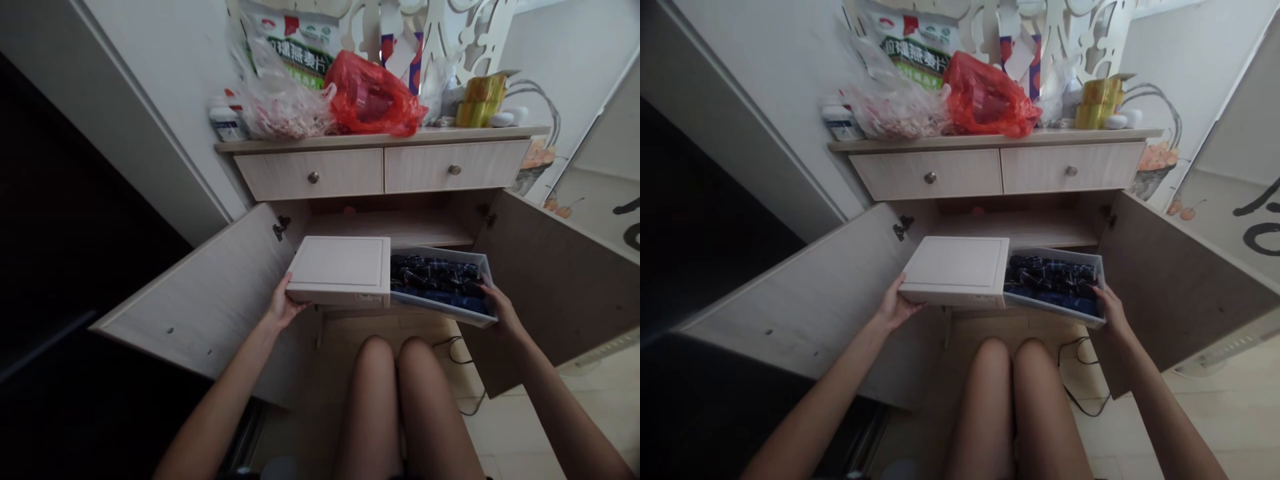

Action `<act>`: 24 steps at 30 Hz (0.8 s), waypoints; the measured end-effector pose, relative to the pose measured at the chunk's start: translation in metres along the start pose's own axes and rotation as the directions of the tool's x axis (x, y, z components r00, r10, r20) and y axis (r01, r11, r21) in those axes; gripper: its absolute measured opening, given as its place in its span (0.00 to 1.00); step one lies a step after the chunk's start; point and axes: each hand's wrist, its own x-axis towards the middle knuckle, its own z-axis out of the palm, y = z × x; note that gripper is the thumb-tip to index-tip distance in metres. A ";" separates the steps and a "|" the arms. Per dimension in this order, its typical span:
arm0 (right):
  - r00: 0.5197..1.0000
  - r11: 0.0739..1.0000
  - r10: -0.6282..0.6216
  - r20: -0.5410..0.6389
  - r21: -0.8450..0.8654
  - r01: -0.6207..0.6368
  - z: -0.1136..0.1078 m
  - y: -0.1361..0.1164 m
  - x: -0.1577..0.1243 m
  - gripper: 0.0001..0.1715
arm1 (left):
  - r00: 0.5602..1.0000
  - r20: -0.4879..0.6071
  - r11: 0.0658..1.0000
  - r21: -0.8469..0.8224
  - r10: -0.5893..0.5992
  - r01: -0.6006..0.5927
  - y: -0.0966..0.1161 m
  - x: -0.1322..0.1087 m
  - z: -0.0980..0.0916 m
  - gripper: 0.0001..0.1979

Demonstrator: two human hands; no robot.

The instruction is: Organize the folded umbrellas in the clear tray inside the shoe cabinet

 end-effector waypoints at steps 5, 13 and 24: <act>0.993 0.996 0.085 0.079 -0.044 -0.081 -0.001 0.000 0.005 0.34 | 0.999 -0.031 0.999 0.011 -0.035 0.035 -0.009 -0.002 -0.008 0.19; 0.992 0.994 0.084 0.099 -0.071 -0.077 0.001 0.004 0.017 0.26 | 0.997 -0.064 0.999 0.004 -0.049 0.050 -0.021 -0.006 -0.014 0.19; 0.966 0.991 0.120 0.229 -0.079 -0.104 0.021 0.020 0.021 0.28 | 0.996 -0.019 0.996 -0.020 -0.085 0.085 -0.042 -0.024 -0.003 0.19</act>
